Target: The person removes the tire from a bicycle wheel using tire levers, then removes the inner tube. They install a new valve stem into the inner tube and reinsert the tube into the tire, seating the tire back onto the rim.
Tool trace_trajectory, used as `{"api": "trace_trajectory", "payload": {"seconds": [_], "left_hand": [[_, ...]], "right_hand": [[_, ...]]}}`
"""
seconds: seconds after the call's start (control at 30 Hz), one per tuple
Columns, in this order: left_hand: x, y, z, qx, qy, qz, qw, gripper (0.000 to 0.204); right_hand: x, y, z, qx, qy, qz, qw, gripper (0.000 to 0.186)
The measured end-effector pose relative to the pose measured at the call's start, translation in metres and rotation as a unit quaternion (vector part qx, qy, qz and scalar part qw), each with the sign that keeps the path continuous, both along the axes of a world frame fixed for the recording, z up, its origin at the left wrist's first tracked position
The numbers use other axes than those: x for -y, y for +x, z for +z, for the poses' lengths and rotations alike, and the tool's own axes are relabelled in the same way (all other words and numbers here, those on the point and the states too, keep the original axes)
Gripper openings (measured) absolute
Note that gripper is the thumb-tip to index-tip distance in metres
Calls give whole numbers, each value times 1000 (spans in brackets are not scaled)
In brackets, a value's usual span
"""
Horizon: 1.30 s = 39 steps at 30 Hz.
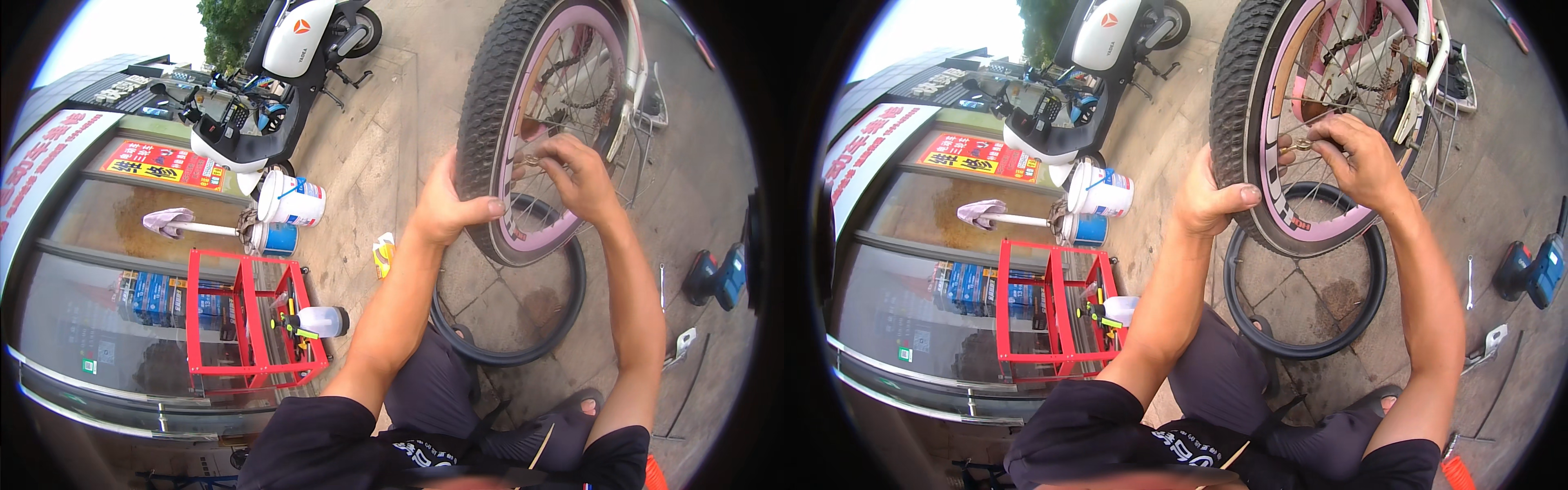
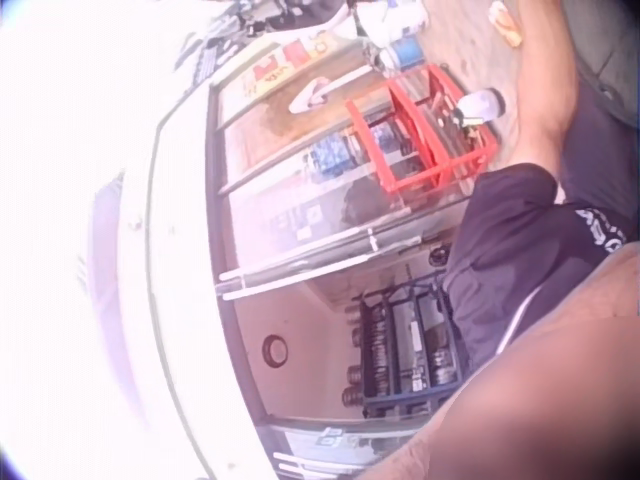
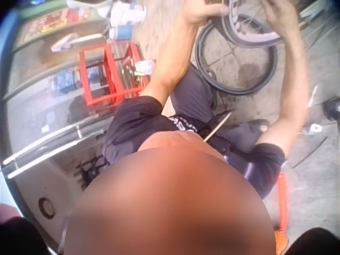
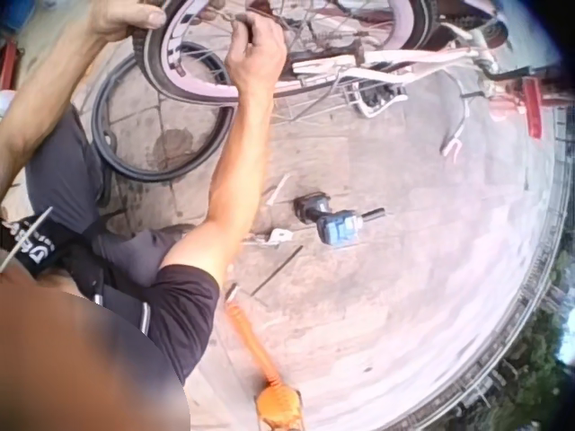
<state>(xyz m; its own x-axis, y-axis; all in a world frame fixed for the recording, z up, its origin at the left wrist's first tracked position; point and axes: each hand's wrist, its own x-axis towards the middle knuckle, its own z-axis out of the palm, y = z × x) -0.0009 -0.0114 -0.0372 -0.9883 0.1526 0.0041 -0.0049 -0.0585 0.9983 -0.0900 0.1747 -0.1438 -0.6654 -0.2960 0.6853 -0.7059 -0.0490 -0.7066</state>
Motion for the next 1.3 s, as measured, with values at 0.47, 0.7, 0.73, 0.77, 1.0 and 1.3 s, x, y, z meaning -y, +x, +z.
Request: {"api": "trace_trajectory", "payload": {"seconds": [0.47, 0.7, 0.73, 0.77, 1.0, 1.3], "left_hand": [[3, 3, -3, -19, 24, -9, 999, 87], [7, 2, -10, -26, 23, -10, 999, 90], [7, 3, -9, -24, 22, -8, 999, 90], [7, 3, -10, -22, 20, -6, 1000, 90], [13, 1, -18, -21, -7, 2, 1000, 88], [14, 0, -17, -35, -7, -3, 999, 88]], "right_hand": [[7, 9, 10, 92, -3, 20, 996, 15], [7, 6, 0, 118, -10, 71, 990, 17], [10, 6, -4, 161, -42, 78, 983, 17], [12, 6, -6, 202, -74, 85, 973, 17], [12, 7, 1, 106, -11, 3, 994, 13], [18, 10, -2, 251, -122, 62, 958, 12]]}}
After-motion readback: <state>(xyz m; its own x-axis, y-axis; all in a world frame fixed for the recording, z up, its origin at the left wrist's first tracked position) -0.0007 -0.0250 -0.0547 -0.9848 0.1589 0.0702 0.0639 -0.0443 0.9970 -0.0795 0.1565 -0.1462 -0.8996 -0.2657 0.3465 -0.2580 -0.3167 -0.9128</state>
